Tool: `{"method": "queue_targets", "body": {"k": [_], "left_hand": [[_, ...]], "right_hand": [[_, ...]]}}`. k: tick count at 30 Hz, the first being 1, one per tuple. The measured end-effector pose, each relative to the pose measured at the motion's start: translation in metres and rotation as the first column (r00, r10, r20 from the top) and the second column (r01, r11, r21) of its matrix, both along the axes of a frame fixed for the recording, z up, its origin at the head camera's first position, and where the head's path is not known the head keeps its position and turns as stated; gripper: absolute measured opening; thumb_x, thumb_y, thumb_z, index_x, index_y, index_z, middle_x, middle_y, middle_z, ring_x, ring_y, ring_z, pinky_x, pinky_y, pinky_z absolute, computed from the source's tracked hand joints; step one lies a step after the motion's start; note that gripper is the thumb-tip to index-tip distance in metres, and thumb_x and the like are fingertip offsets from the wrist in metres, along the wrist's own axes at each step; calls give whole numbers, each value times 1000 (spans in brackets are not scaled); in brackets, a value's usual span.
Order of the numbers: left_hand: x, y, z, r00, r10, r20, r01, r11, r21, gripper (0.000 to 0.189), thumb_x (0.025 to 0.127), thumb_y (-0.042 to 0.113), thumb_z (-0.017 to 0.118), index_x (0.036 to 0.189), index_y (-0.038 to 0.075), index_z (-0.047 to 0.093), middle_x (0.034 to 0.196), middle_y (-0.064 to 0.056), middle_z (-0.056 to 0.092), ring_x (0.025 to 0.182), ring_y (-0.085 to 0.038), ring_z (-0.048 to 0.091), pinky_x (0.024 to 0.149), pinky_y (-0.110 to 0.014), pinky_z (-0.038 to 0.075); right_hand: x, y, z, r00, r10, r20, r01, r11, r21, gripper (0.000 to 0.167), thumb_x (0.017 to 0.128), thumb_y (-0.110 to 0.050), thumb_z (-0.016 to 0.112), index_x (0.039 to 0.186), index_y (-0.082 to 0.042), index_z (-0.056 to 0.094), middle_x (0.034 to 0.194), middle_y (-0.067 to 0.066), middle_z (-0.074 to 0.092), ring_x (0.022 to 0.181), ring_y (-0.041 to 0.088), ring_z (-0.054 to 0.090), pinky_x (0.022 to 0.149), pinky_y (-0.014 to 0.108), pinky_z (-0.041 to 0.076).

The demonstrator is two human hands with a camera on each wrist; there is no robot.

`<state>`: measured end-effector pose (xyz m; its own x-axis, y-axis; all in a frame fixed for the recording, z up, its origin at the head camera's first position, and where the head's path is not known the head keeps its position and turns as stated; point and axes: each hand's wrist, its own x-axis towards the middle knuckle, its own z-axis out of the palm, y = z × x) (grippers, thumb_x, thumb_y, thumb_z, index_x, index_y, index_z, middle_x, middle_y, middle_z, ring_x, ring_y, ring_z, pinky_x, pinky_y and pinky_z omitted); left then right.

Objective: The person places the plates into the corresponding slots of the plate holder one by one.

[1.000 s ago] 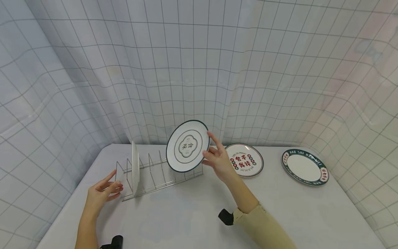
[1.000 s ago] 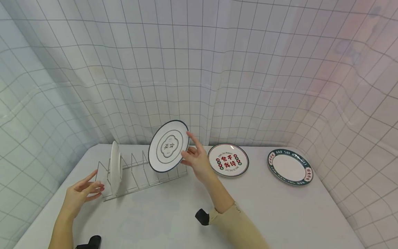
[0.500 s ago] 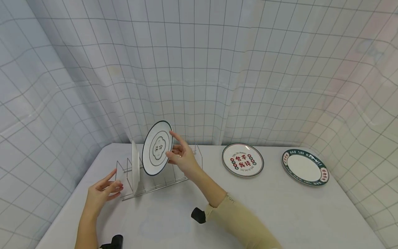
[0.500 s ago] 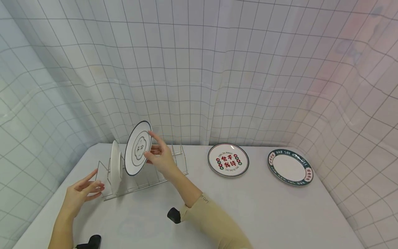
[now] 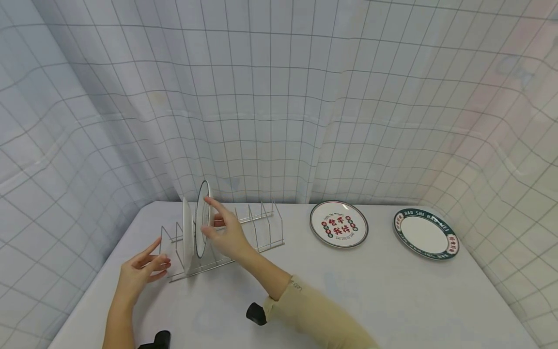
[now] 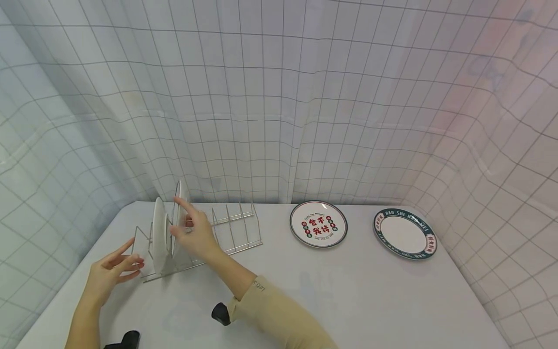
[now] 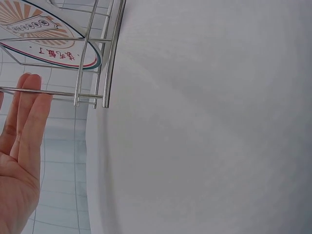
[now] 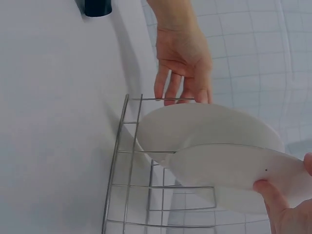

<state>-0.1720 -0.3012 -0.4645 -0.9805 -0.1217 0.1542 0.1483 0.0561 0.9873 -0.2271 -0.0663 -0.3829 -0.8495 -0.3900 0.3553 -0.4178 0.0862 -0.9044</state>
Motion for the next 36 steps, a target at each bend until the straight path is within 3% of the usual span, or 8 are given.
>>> {"method": "queue_targets", "body": {"k": [4, 6, 12, 15, 19, 23, 31, 36], "left_hand": [[1, 0, 0, 1000, 4, -2, -4, 1000, -5, 49, 89, 5, 57, 135, 18, 46, 80, 11, 68, 73, -3, 66, 61, -19, 55], [1, 0, 0, 1000, 6, -3, -6, 1000, -3, 48, 89, 5, 58, 134, 22, 49, 80, 10, 68, 73, -4, 66, 61, -20, 55], [0, 0, -1, 1000, 2, -4, -2, 1000, 2, 50, 89, 5, 57, 137, 12, 43, 80, 11, 68, 73, -4, 66, 61, -20, 55], [0, 0, -1, 1000, 0, -7, 0, 1000, 2, 49, 90, 6, 57, 137, 14, 44, 80, 11, 68, 73, -4, 66, 61, -20, 55], [0, -1, -1, 1000, -1, -15, 0, 1000, -11, 48, 90, 7, 58, 134, 21, 48, 80, 12, 68, 73, -3, 66, 62, -20, 55], [1, -1, -3, 1000, 5, -17, -5, 1000, -30, 48, 89, 9, 59, 135, 20, 48, 80, 12, 68, 73, -3, 66, 62, -20, 55], [3, 0, -1, 1000, -2, -13, 2, 1000, -18, 49, 90, 8, 58, 136, 12, 44, 80, 11, 69, 72, -4, 66, 62, -20, 55], [2, -1, -2, 1000, -10, -16, 10, 1000, -3, 48, 89, 7, 59, 135, 18, 47, 80, 10, 69, 73, -4, 66, 63, -21, 55]], "right_hand": [[4, -9, -9, 997, -26, -70, 29, 998, 51, 59, 84, -7, 63, 138, -20, 41, 106, 12, 49, 94, 14, 54, 83, 20, 47], [5, -12, -14, 997, -31, -67, 35, 997, 62, 59, 85, -9, 62, 138, -20, 41, 104, 10, 48, 94, 14, 53, 83, 21, 47], [5, -15, -29, 996, -31, -84, 37, 997, 72, 57, 85, -10, 62, 138, -20, 42, 99, 5, 47, 93, 11, 49, 84, 20, 45], [6, -15, -33, 994, -28, -107, 34, 998, 55, 57, 84, -9, 63, 137, -19, 43, 98, 5, 46, 93, 11, 49, 85, 20, 46], [10, -14, -37, 993, -22, -119, 26, 999, 39, 57, 84, -9, 65, 136, -18, 44, 103, 8, 46, 96, 13, 53, 81, 20, 49], [12, -13, -40, 994, -24, -109, 29, 999, 45, 57, 84, -13, 66, 136, -20, 44, 106, 10, 45, 97, 14, 55, 72, 16, 50], [10, -1, -32, 999, 30, 40, -31, 999, 23, 62, 87, -18, 63, 142, -27, 35, 115, 10, 46, 107, 19, 52, 80, 18, 49], [1, 31, -12, 990, -64, 128, 78, 991, -112, 65, 87, -15, 63, 143, -27, 31, 123, 11, 49, 115, 28, 50, 88, 25, 48]]}}
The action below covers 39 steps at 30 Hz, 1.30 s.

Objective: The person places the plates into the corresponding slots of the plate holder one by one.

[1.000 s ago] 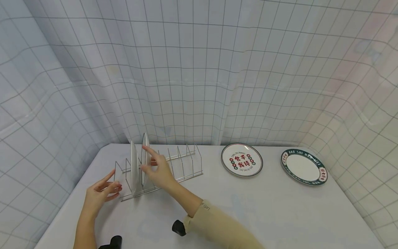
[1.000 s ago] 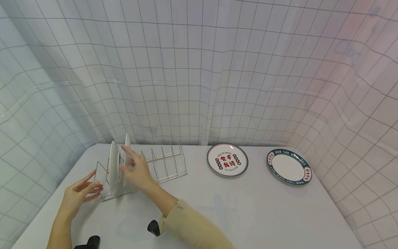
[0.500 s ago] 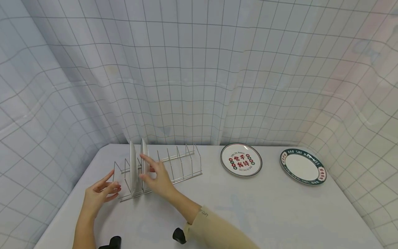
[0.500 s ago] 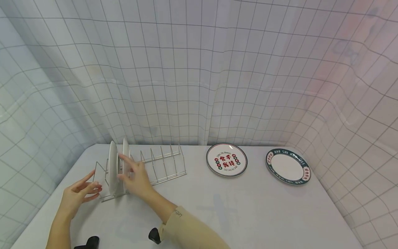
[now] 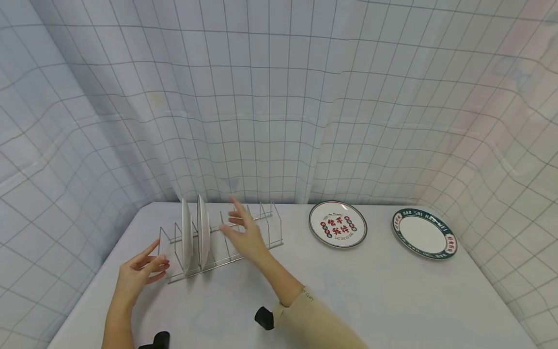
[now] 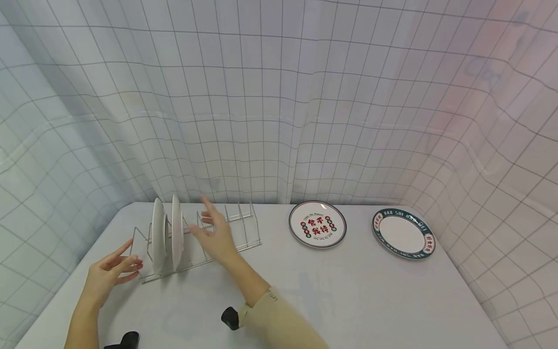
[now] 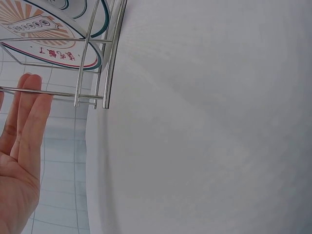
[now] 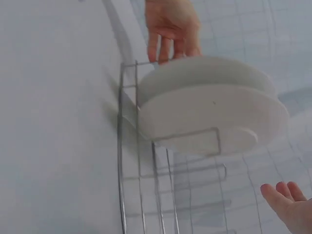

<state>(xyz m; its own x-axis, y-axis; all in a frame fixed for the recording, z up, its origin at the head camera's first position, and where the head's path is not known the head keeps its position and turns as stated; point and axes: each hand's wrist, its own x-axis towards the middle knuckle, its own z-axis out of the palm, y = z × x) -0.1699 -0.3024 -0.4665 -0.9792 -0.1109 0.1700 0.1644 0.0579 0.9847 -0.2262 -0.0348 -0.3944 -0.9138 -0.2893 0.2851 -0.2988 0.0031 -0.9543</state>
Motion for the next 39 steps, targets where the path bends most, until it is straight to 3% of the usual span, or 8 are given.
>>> {"method": "queue_targets", "body": {"k": [5, 9, 14, 18, 22, 26, 32, 39], "left_hand": [[-3, -2, -4, 1000, 10, 13, -10, 1000, -23, 49, 89, 10, 59, 136, 16, 45, 80, 12, 69, 73, -4, 66, 63, -22, 55], [-3, -2, -3, 1000, 0, 8, 0, 1000, -7, 48, 89, 9, 59, 134, 21, 48, 80, 11, 69, 73, -4, 66, 62, -22, 55], [-3, -1, -1, 1000, -15, 0, 15, 1000, 14, 47, 90, 5, 57, 133, 22, 50, 81, 9, 69, 73, -5, 66, 62, -21, 55], [-4, -2, -2, 1000, -20, -15, 20, 1000, 15, 47, 90, 5, 57, 134, 19, 49, 80, 9, 69, 72, -5, 66, 62, -22, 55], [-5, -2, -3, 1000, -3, -14, 3, 1000, 15, 47, 89, 5, 58, 134, 19, 49, 80, 8, 70, 71, -6, 66, 61, -22, 55], [-4, -3, -4, 1000, 6, 7, -6, 1000, 15, 48, 89, 6, 58, 134, 21, 49, 80, 8, 70, 72, -6, 66, 62, -22, 55], [-3, -4, -2, 1000, -6, 22, 6, 1000, 13, 49, 89, 5, 57, 135, 22, 47, 81, 9, 69, 73, -5, 66, 63, -21, 55], [-3, -2, -2, 1000, -13, 15, 13, 1000, 14, 48, 89, 5, 57, 133, 23, 49, 81, 9, 69, 73, -5, 66, 63, -21, 55]], "right_hand": [[-11, 52, 18, 991, -136, 4, 136, 986, -93, 64, 88, -8, 59, 144, -18, 29, 124, 18, 46, 118, 32, 47, 94, 35, 46], [-24, 96, 9, 961, -276, -32, 271, 956, -111, 65, 88, -7, 59, 144, -15, 28, 125, 21, 45, 117, 32, 47, 95, 40, 45], [-42, 158, -22, 901, -434, 5, 433, 899, -66, 62, 91, -19, 57, 145, -24, 26, 130, 17, 40, 119, 29, 45, 95, 46, 44], [-47, 202, -46, 832, -551, 58, 554, 832, -43, 62, 93, -22, 55, 145, -27, 23, 133, 17, 38, 120, 28, 44, 94, 45, 44], [-45, 236, -64, 743, -662, 100, 667, 745, -26, 60, 93, -19, 54, 145, -24, 23, 132, 19, 39, 121, 31, 43, 98, 42, 42], [-43, 259, -81, 666, -722, 188, 731, 682, 30, 61, 93, -19, 53, 145, -26, 23, 134, 15, 38, 123, 29, 40, 99, 40, 41], [-43, 275, -99, 609, -731, 306, 736, 665, 125, 64, 92, -13, 52, 146, -25, 19, 135, 16, 35, 117, 27, 41, 92, 33, 46], [-47, 276, -106, 596, -657, 462, 673, 722, 159, 68, 88, -6, 56, 145, -26, 24, 133, 19, 38, 89, 14, 55, 69, 20, 55]]}}
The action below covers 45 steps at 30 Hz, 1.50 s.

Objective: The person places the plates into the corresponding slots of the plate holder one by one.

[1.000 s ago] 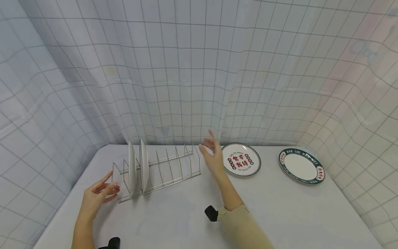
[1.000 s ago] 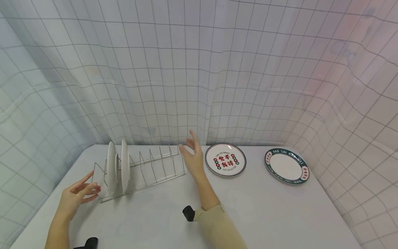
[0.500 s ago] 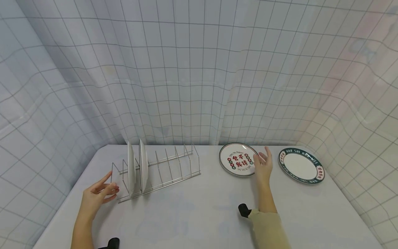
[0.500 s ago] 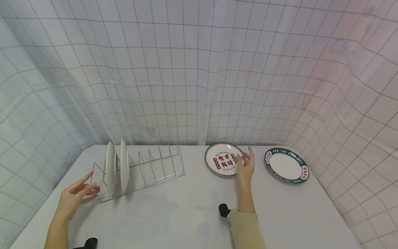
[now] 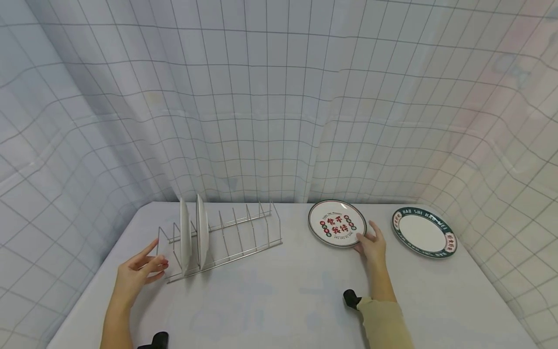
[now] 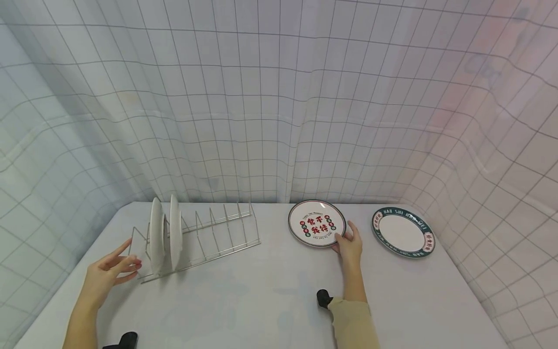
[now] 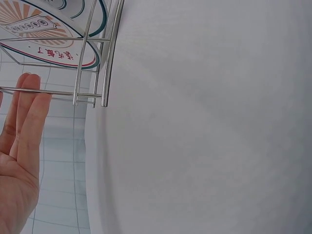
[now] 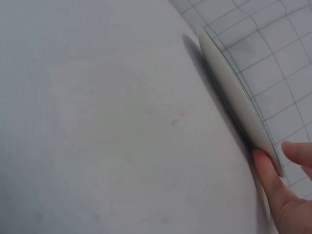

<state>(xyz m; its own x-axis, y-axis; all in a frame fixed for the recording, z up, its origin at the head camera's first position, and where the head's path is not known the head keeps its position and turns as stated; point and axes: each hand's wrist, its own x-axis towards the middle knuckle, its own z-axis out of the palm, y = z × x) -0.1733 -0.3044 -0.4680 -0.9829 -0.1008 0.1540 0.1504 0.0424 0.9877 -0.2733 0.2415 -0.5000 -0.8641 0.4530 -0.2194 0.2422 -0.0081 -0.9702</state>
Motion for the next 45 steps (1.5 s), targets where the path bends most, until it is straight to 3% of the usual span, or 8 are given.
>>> {"method": "queue_targets", "body": {"k": [7, 12, 18, 23, 30, 34, 38, 45], "left_hand": [[0, 0, 0, 1000, -6, -4, 6, 1000, 0, 48, 89, 5, 57, 134, 22, 49, 81, 9, 69, 73, -5, 66, 63, -21, 55], [-1, -1, 0, 1000, 6, 10, -6, 1000, -28, 49, 89, 7, 58, 135, 22, 47, 81, 10, 69, 73, -5, 66, 63, -21, 55], [-1, -1, 0, 1000, 9, 6, -9, 1000, -26, 50, 89, 7, 58, 135, 20, 46, 81, 9, 69, 73, -5, 66, 63, -21, 55], [1, 0, 1, 1000, 10, 15, -9, 999, -34, 49, 90, 9, 58, 136, 21, 45, 82, 10, 69, 74, -5, 66, 63, -21, 55], [2, 0, 3, 1000, 12, 20, -11, 999, -34, 50, 90, 9, 58, 137, 18, 44, 82, 10, 69, 74, -4, 66, 64, -21, 55], [1, -1, 0, 1000, 12, 19, -11, 999, -43, 50, 90, 12, 59, 137, 16, 43, 82, 9, 69, 75, -5, 66, 64, -22, 55], [0, -1, -1, 1000, 15, 23, -14, 999, -48, 51, 90, 12, 59, 138, 15, 42, 83, 9, 69, 75, -5, 66, 64, -22, 55], [3, 1, 4, 999, 26, 33, -24, 998, -63, 51, 90, 10, 58, 138, 17, 42, 82, 10, 68, 74, -5, 66, 64, -20, 55]], "right_hand": [[-3, 2, -5, 998, 59, 23, -60, 998, 13, 64, 83, 5, 60, 139, -16, 40, 131, 19, 36, 81, 9, 55, 69, 17, 54], [1, 8, -5, 990, 143, 6, -143, 987, -79, 66, 84, 3, 56, 142, -20, 35, 134, 19, 32, 78, 7, 55, 69, 16, 53], [10, 14, 2, 965, 253, -70, -263, 931, -252, 71, 87, 8, 49, 146, -21, 23, 142, 20, 26, 72, 3, 58, 66, 15, 53], [14, 17, 4, 942, 314, -116, -335, 882, -330, 74, 88, 11, 45, 148, -22, 17, 128, 18, 31, 69, 5, 58, 66, 17, 53], [19, 18, 2, 917, 358, -173, -398, 834, -382, 79, 89, 14, 42, 148, -28, 11, 140, 20, 21, 84, 8, 60, 77, 21, 53], [22, 14, 1, 917, 329, -228, -395, 832, -389, 80, 89, 12, 44, 147, -34, 14, 141, 17, 23, 90, 9, 60, 82, 24, 52], [22, 9, 7, 904, 324, -278, -404, 860, -312, 77, 89, 5, 52, 144, -38, 20, 130, 7, 37, 93, 8, 60, 81, 24, 52], [21, -17, 47, 816, 356, -455, -484, 852, -200, 75, 88, 5, 54, 145, -31, 22, 127, 5, 43, 101, 10, 58, 84, 27, 52]]}}
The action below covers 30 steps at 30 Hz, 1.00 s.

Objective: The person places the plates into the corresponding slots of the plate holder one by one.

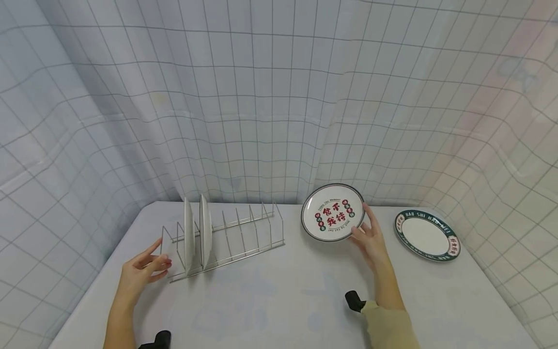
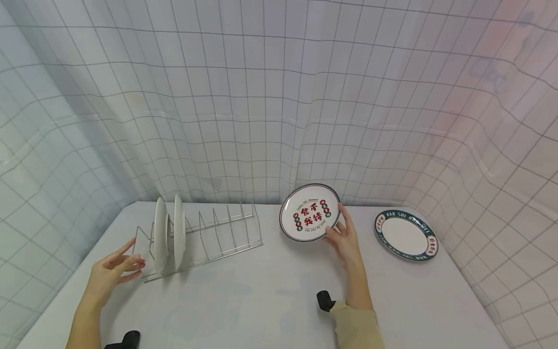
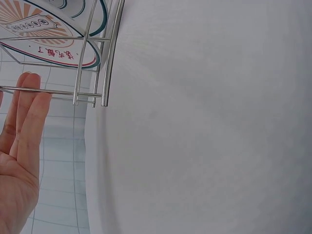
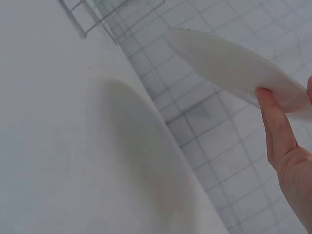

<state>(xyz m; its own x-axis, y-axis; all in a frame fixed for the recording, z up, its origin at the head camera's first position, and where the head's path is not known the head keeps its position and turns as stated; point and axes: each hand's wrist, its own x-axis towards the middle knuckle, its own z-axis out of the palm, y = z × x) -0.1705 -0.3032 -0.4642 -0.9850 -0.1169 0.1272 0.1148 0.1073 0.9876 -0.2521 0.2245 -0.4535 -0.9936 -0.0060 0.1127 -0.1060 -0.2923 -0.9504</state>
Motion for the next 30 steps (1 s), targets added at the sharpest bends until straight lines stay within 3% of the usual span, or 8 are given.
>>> {"method": "queue_targets", "body": {"k": [7, 11, 14, 19, 23, 30], "left_hand": [[-1, 0, -1, 1000, -7, -11, 7, 1000, 8, 53, 90, 10, 58, 139, 8, 38, 82, 10, 69, 74, -5, 66, 64, -21, 55], [-2, -1, -1, 1000, -9, -10, 9, 1000, 8, 54, 90, 9, 58, 139, 5, 36, 82, 9, 69, 74, -5, 66, 64, -21, 55], [-2, -1, -2, 1000, -7, -8, 7, 1000, 9, 53, 90, 10, 58, 139, 9, 38, 82, 9, 69, 74, -5, 66, 63, -21, 55], [-2, -1, -2, 1000, -6, -8, 6, 1000, 18, 51, 90, 10, 58, 138, 16, 42, 82, 8, 69, 74, -4, 66, 64, -21, 55], [-1, 0, 0, 1000, -6, -2, 6, 1000, 22, 52, 89, 10, 59, 138, 14, 42, 82, 9, 69, 74, -4, 66, 64, -21, 55], [0, 1, 1, 1000, -7, 0, 7, 1000, 23, 52, 89, 11, 59, 138, 14, 42, 81, 9, 69, 74, -4, 66, 63, -21, 55]], "right_hand": [[-3, -45, 46, 989, 77, -123, -87, 993, -78, 75, 87, 14, 49, 144, -27, 24, 128, 13, 41, 101, 16, 57, 80, 28, 54], [-7, -77, 64, 977, 148, -153, -164, 982, -98, 75, 85, 16, 50, 144, -25, 26, 121, 13, 46, 98, 18, 57, 75, 28, 55], [-8, -102, 72, 959, 217, -181, -235, 969, -82, 75, 84, 16, 52, 144, -22, 27, 118, 13, 47, 97, 19, 57, 74, 28, 55], [-4, -143, 78, 927, 325, -186, -332, 943, -8, 75, 83, 14, 55, 144, -21, 27, 117, 14, 47, 94, 18, 56, 75, 29, 55], [0, -170, 77, 911, 376, -172, -373, 926, 52, 75, 82, 10, 58, 143, -21, 29, 112, 12, 47, 89, 16, 54, 74, 31, 55], [3, -205, 73, 911, 379, -166, -348, 918, 190, 72, 82, 5, 62, 142, -20, 32, 115, 18, 45, 89, 14, 51, 72, 32, 56]]}}
